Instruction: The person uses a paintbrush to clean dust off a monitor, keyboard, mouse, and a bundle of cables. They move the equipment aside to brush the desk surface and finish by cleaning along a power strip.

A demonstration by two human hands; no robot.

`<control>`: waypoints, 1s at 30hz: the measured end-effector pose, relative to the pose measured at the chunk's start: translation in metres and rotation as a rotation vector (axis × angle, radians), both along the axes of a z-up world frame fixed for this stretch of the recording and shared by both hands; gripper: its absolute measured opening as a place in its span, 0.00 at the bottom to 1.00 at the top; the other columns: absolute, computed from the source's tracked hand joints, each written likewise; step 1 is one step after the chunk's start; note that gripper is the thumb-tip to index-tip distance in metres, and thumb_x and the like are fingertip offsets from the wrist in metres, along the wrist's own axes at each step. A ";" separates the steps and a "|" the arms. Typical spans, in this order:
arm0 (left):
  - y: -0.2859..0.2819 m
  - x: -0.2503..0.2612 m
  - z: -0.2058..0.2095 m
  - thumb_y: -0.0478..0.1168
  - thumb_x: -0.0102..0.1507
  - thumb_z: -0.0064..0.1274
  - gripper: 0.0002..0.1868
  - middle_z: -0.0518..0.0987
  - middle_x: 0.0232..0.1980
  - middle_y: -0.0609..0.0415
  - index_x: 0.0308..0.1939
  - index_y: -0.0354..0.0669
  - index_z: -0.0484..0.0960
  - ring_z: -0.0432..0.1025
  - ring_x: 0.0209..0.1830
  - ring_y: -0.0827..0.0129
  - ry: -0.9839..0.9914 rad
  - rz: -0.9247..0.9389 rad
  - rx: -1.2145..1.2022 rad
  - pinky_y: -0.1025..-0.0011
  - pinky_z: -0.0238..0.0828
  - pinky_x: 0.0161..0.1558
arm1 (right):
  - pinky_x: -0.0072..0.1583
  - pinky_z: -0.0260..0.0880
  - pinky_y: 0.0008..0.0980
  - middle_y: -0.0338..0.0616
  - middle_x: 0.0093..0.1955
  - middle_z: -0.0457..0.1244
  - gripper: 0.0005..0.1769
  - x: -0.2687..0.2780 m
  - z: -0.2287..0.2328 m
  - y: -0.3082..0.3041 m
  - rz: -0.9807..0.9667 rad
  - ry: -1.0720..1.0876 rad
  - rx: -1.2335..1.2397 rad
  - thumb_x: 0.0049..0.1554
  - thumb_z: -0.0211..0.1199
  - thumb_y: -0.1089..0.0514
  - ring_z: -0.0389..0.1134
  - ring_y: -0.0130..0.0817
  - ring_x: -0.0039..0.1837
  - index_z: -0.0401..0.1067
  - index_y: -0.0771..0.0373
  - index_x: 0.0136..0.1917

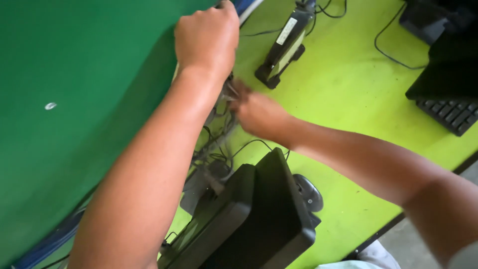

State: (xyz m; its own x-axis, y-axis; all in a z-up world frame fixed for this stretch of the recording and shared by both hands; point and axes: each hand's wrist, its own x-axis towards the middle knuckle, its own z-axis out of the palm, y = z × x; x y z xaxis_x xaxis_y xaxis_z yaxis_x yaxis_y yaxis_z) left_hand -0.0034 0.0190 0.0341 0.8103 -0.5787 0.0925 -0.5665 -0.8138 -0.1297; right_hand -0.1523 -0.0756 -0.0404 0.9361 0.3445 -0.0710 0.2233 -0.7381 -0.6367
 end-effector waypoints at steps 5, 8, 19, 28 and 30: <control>-0.007 0.002 0.001 0.33 0.59 0.54 0.05 0.85 0.30 0.45 0.38 0.44 0.82 0.82 0.29 0.50 0.049 0.034 -0.020 0.55 0.78 0.29 | 0.68 0.69 0.43 0.63 0.72 0.61 0.29 -0.008 0.028 -0.010 0.431 -0.029 0.285 0.54 0.56 0.70 0.67 0.58 0.69 0.67 0.69 0.70; -0.009 0.000 0.005 0.34 0.52 0.55 0.10 0.85 0.30 0.45 0.37 0.42 0.82 0.81 0.28 0.51 0.045 -0.015 -0.008 0.56 0.78 0.29 | 0.67 0.65 0.46 0.60 0.71 0.62 0.33 -0.017 0.044 -0.027 0.478 0.157 0.562 0.50 0.58 0.69 0.65 0.59 0.68 0.67 0.70 0.70; 0.000 -0.001 -0.004 0.33 0.54 0.56 0.11 0.84 0.28 0.45 0.41 0.41 0.82 0.81 0.27 0.52 0.026 0.003 0.008 0.56 0.77 0.26 | 0.63 0.71 0.44 0.60 0.69 0.64 0.23 -0.027 0.035 -0.023 0.244 0.014 0.251 0.53 0.58 0.69 0.68 0.56 0.63 0.70 0.69 0.63; -0.002 0.002 -0.011 0.34 0.58 0.59 0.03 0.84 0.31 0.45 0.33 0.48 0.83 0.81 0.31 0.51 0.042 0.036 -0.012 0.55 0.78 0.30 | 0.62 0.71 0.46 0.62 0.68 0.64 0.25 -0.014 0.078 -0.040 0.215 -0.091 0.320 0.52 0.60 0.68 0.69 0.58 0.63 0.70 0.70 0.65; -0.004 0.002 -0.006 0.33 0.55 0.59 0.06 0.85 0.30 0.46 0.36 0.45 0.83 0.81 0.29 0.52 0.029 0.021 -0.012 0.57 0.78 0.28 | 0.61 0.71 0.46 0.63 0.69 0.63 0.26 -0.014 0.051 -0.039 0.211 -0.100 0.236 0.50 0.59 0.69 0.68 0.58 0.64 0.70 0.71 0.64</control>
